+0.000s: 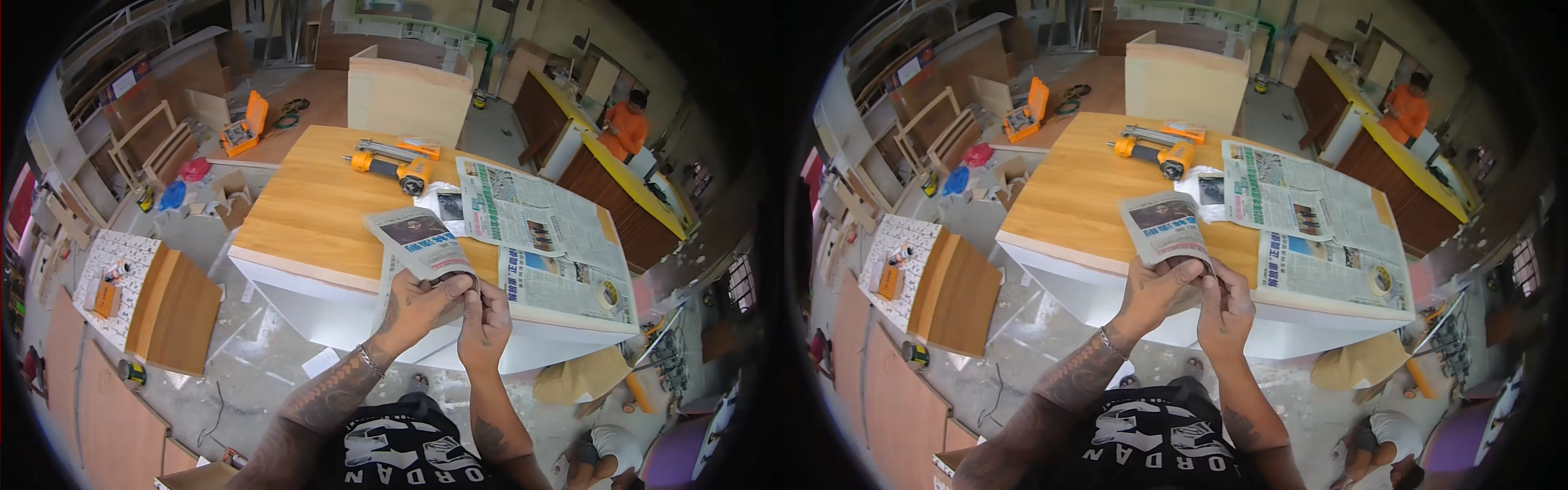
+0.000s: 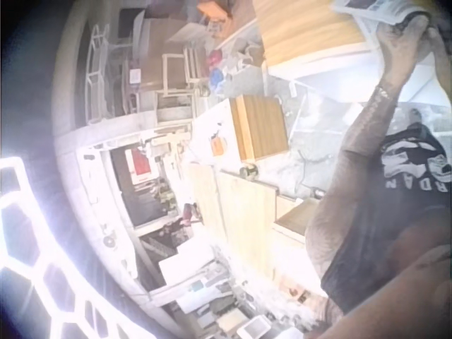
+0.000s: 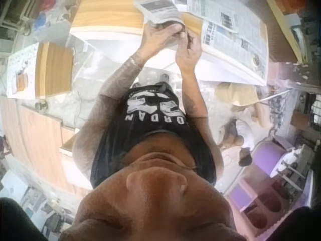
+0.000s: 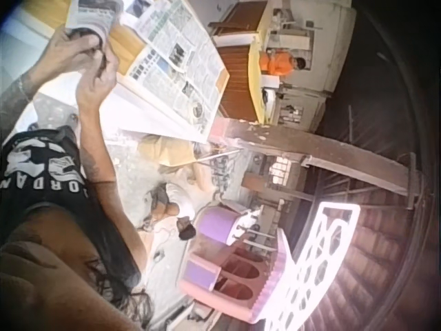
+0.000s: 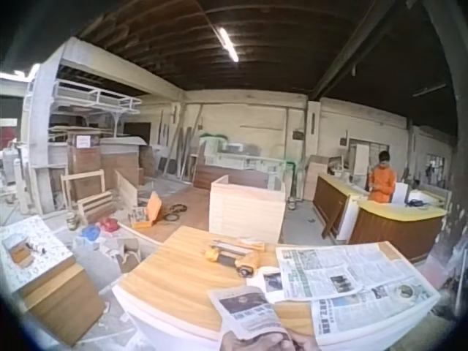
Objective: The person covers the wooden top of a white cabinet with sheets of newspaper and secures them along the edges with masking tape.
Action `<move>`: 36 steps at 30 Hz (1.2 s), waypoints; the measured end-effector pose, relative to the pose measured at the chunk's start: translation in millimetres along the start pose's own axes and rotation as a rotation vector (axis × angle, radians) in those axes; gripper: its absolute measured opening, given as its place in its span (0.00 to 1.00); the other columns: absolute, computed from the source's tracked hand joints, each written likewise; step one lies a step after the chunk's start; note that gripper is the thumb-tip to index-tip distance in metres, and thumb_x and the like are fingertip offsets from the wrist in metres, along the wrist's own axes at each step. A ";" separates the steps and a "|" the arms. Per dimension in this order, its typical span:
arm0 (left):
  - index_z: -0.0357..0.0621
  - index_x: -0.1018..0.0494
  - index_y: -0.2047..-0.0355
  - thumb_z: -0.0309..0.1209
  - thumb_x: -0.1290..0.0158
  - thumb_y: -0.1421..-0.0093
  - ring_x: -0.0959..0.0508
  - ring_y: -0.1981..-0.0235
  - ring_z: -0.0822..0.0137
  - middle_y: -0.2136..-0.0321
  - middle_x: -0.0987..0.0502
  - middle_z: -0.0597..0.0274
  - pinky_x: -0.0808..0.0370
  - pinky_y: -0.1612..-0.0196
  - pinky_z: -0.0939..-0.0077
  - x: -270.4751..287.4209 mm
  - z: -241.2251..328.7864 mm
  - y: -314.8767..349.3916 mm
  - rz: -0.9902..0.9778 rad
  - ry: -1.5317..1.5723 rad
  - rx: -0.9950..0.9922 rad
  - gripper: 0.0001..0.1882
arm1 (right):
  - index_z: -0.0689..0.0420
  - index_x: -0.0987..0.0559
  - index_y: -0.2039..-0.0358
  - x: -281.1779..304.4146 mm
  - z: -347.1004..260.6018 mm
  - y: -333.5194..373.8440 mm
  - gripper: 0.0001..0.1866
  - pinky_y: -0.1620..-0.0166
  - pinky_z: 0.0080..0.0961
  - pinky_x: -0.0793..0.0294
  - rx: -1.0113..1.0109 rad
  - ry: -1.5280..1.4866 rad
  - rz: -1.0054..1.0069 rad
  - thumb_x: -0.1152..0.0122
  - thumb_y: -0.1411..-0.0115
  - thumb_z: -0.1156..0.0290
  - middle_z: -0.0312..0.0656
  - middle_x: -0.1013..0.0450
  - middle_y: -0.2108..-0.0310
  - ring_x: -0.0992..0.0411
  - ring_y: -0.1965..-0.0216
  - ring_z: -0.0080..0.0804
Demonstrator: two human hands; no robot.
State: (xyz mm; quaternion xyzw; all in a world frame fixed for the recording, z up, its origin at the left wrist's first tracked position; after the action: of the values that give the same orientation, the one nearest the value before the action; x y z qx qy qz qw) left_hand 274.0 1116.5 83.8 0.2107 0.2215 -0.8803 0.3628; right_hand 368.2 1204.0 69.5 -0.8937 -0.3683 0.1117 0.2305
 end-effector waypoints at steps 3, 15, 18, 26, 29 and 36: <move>0.36 0.29 0.47 0.27 0.36 0.40 0.22 0.56 0.70 0.55 0.23 0.60 0.22 0.53 0.73 -1.1 5.4 -9.4 -0.113 -0.170 -0.075 0.22 | 0.66 0.24 0.55 6.6 -7.4 0.0 0.13 0.57 0.18 0.31 0.068 0.097 0.117 0.44 0.29 0.67 0.38 0.24 0.64 0.31 0.65 0.20; 0.35 0.24 0.50 0.32 0.36 0.40 0.21 0.56 0.68 0.54 0.22 0.55 0.23 0.52 0.75 10.3 42.2 -6.5 -0.172 -0.480 -0.225 0.20 | 0.62 0.21 0.59 3.9 -4.5 -4.0 0.14 0.56 0.20 0.31 -0.206 -0.100 0.043 0.43 0.29 0.62 0.40 0.23 0.59 0.30 0.61 0.21; 0.33 0.20 0.61 0.33 0.40 0.36 0.20 0.64 0.73 0.65 0.18 0.60 0.23 0.58 0.78 25.5 84.1 -13.7 -0.039 -0.795 -0.055 0.13 | 0.59 0.21 0.60 12.9 -25.4 -23.9 0.12 0.65 0.16 0.34 -0.214 0.023 0.237 0.45 0.29 0.63 0.30 0.27 0.69 0.35 0.69 0.14; 0.32 0.21 0.58 0.32 0.41 0.36 0.20 0.71 0.75 0.68 0.18 0.59 0.23 0.67 0.79 138.0 211.9 -78.4 0.208 -0.536 -0.142 0.13 | 0.69 0.22 0.54 126.8 -23.0 -112.3 0.17 0.53 0.24 0.29 -0.276 -0.038 0.458 0.47 0.30 0.66 0.42 0.23 0.60 0.27 0.58 0.29; 0.32 0.23 0.58 0.33 0.40 0.36 0.18 0.68 0.72 0.65 0.17 0.55 0.20 0.64 0.77 182.9 212.9 -98.4 0.158 -0.440 0.096 0.14 | 0.73 0.23 0.51 187.2 37.2 -131.3 0.20 0.53 0.23 0.27 -0.314 0.205 0.367 0.44 0.31 0.65 0.46 0.22 0.56 0.25 0.58 0.29; 0.33 0.23 0.59 0.37 0.37 0.39 0.20 0.66 0.67 0.66 0.18 0.57 0.23 0.57 0.69 287.0 137.4 -152.9 0.254 -0.864 0.342 0.18 | 0.71 0.19 0.56 197.8 120.0 -153.0 0.20 0.58 0.24 0.27 -0.407 0.267 0.167 0.38 0.34 0.62 0.44 0.21 0.63 0.25 0.63 0.28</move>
State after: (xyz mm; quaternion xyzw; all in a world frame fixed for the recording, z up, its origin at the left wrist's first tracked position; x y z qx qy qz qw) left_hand -52.7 983.0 79.2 -0.0922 -0.1250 -0.8597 0.4865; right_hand 370.2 1479.2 34.9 -0.9559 -0.2742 -0.0649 0.0826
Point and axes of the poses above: each hand's wrist, its own y-axis away from the middle knuckle, its own x-axis out of the back of the hand, z = x × y, the point moved 3 cm from there along -y, towards the middle knuckle
